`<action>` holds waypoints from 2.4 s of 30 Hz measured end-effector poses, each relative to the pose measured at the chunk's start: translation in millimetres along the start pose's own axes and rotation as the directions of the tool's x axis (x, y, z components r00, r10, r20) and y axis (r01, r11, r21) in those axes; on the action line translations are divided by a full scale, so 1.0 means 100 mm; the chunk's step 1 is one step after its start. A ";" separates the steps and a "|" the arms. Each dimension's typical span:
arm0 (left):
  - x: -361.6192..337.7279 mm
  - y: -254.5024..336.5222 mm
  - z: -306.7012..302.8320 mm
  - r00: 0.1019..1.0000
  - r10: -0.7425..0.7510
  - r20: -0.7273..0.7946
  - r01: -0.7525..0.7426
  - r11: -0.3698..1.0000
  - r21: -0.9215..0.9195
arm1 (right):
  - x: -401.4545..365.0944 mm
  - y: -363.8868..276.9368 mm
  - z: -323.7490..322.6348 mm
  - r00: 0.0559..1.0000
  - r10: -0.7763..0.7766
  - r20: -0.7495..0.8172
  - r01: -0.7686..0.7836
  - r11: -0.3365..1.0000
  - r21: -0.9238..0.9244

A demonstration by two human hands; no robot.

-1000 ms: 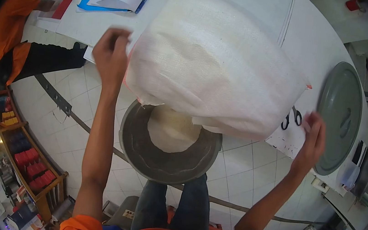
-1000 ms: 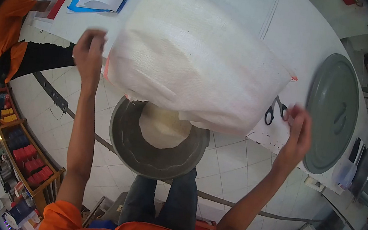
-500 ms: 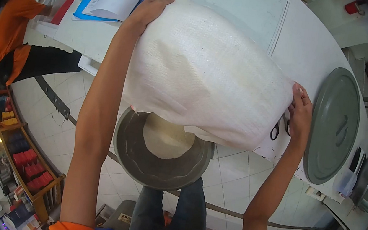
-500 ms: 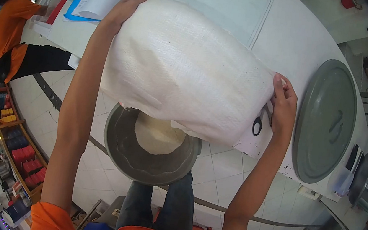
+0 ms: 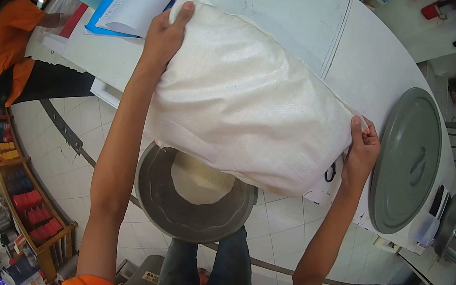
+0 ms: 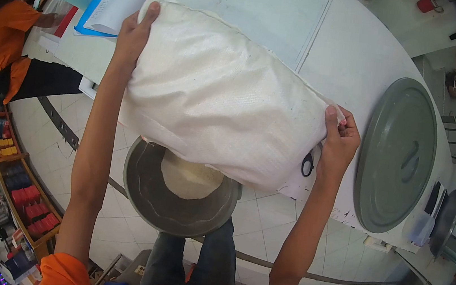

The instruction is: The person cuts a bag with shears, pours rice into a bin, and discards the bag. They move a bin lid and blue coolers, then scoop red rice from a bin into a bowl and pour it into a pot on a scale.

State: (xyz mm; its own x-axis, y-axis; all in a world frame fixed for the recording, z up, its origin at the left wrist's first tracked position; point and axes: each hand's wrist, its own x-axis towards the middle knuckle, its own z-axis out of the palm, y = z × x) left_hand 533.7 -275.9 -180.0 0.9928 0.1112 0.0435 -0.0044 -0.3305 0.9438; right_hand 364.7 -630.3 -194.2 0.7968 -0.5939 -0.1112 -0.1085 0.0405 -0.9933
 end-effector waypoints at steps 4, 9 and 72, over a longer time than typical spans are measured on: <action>-0.16 0.12 -0.03 0.998 0.012 -0.059 -0.017 0.996 -0.090 | -0.08 -0.07 -0.01 1.000 -0.025 -0.008 0.025 0.999 0.027; -0.25 0.20 -0.10 0.993 -0.014 -0.116 0.000 0.993 -0.114 | -0.20 -0.16 0.00 0.998 -0.039 -0.049 0.039 0.999 0.000; -1.39 0.39 -1.15 0.938 0.335 -0.093 -0.346 0.871 -0.348 | -0.90 -0.29 -0.09 0.928 -0.346 -0.134 0.367 0.911 0.189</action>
State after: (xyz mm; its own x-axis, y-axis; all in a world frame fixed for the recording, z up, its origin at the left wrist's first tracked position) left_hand 381.5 -196.7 -111.8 0.9184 0.0813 0.3872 -0.3885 0.0002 0.9214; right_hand 290.9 -585.1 -155.6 0.6975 -0.6734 0.2452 0.3061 -0.0295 -0.9516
